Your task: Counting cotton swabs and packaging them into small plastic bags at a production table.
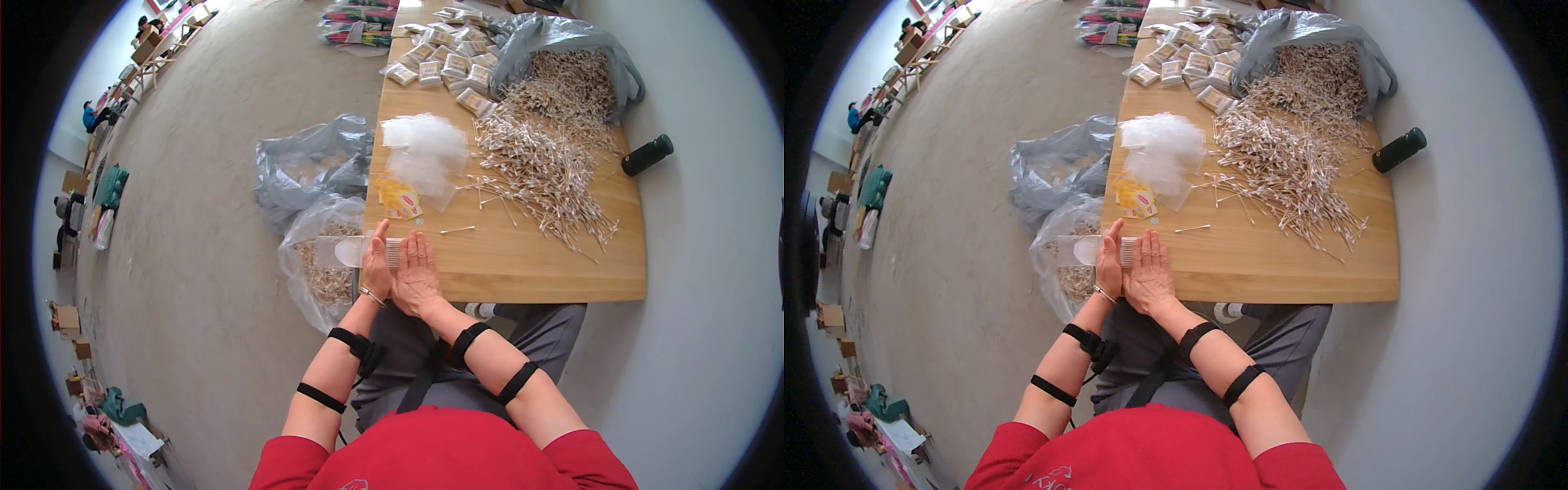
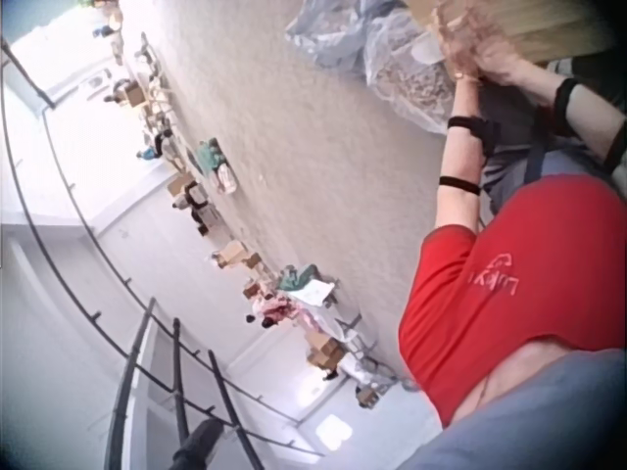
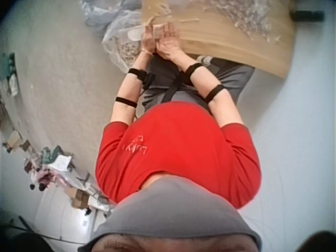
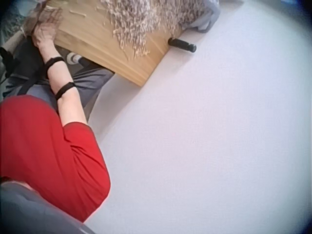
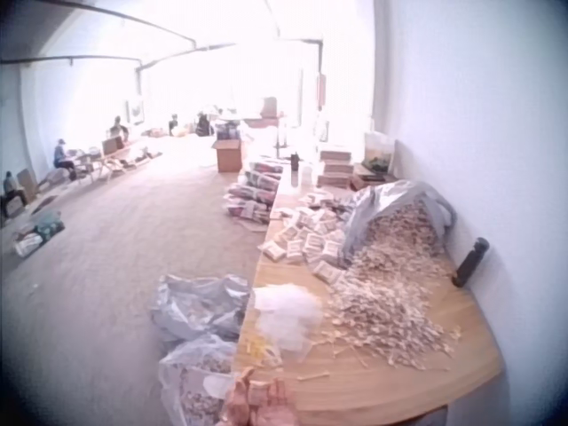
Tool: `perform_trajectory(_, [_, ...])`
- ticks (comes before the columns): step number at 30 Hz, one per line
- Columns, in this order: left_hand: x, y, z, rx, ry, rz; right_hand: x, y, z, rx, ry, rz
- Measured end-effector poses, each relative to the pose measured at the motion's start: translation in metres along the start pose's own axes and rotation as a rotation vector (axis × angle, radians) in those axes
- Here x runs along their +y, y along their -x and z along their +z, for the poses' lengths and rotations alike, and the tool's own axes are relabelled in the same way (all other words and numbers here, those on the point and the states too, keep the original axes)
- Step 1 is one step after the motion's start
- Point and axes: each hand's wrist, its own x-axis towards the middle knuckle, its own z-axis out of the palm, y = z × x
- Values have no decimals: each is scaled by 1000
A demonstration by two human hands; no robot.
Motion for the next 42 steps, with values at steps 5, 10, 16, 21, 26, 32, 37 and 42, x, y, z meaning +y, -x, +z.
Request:
perform_trajectory(5, [7,-2,-2,8,-297,105,0,-2,1,36,-1,-52])
perform_trajectory(10, [8,-5,-7,-29,-319,72,-4,-2,-1,-12,24,-45])
perform_trajectory(16, [12,-5,-9,-106,-99,5,-5,-5,0,-9,29,-7])
perform_trajectory(21, [4,-2,-12,-65,-57,17,-6,-5,3,-17,-10,-17])
perform_trajectory(26, [-3,-4,-15,-76,-225,46,-8,-8,7,-42,62,46])
perform_trajectory(32, [36,-12,-57,-282,-916,269,-9,-6,7,-12,-39,18])
perform_trajectory(37, [74,-21,-81,-449,-1360,209,-10,-7,7,9,-9,28])
perform_trajectory(42, [63,-26,-89,-493,-1309,217,-20,-9,7,-16,-10,43])
